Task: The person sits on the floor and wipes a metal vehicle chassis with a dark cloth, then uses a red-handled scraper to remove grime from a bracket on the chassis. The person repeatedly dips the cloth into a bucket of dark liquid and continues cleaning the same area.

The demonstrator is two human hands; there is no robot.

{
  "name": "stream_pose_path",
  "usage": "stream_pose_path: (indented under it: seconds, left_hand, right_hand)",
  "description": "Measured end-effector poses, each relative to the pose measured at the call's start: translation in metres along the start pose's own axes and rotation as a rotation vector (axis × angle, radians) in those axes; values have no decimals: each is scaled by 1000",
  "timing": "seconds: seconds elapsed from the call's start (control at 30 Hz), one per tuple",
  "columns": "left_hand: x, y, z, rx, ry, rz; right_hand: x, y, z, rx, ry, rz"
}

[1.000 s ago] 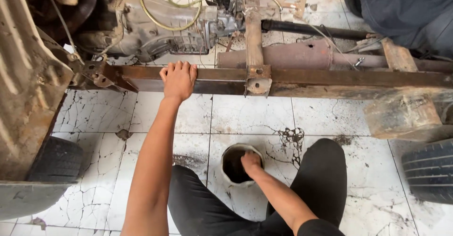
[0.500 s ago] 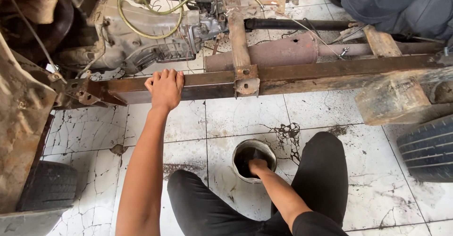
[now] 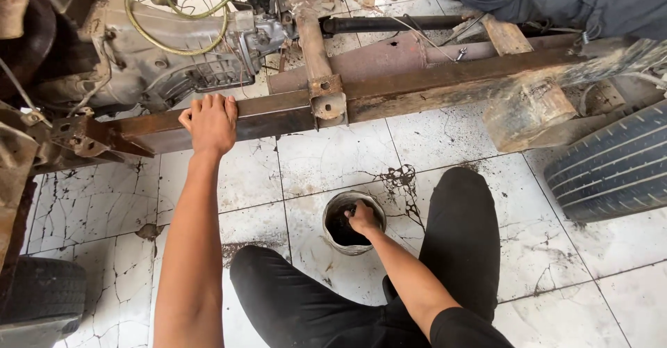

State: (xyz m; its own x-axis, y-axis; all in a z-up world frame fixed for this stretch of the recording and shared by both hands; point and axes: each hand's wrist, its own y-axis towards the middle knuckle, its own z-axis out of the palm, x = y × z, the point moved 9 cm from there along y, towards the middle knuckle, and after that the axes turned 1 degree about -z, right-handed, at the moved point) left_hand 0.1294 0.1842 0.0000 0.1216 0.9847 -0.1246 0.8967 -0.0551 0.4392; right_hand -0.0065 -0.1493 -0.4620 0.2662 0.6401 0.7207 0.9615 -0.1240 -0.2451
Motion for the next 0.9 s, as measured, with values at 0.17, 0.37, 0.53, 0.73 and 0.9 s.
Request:
stream_pose_path:
  seconds: [0.17,0.37,0.53,0.73,0.9]
  left_hand:
    - [2,0,1,26,-3,-32]
    - [3,4,2,-1,23,-10]
    - [9,6,13,-22,57,20]
    - [19,-5,23,-59,135,19]
    - [13,-2,16,-86,72,61]
  right_hand:
    - [72,-42,-55,95,-41,197]
    - [63,-29,-46,10,-19,122]
    - [63,-24,-50,16,-12,119]
    - [87,-43,-68,353,578,252]
    - [177,-71,-185,310,774,-250]
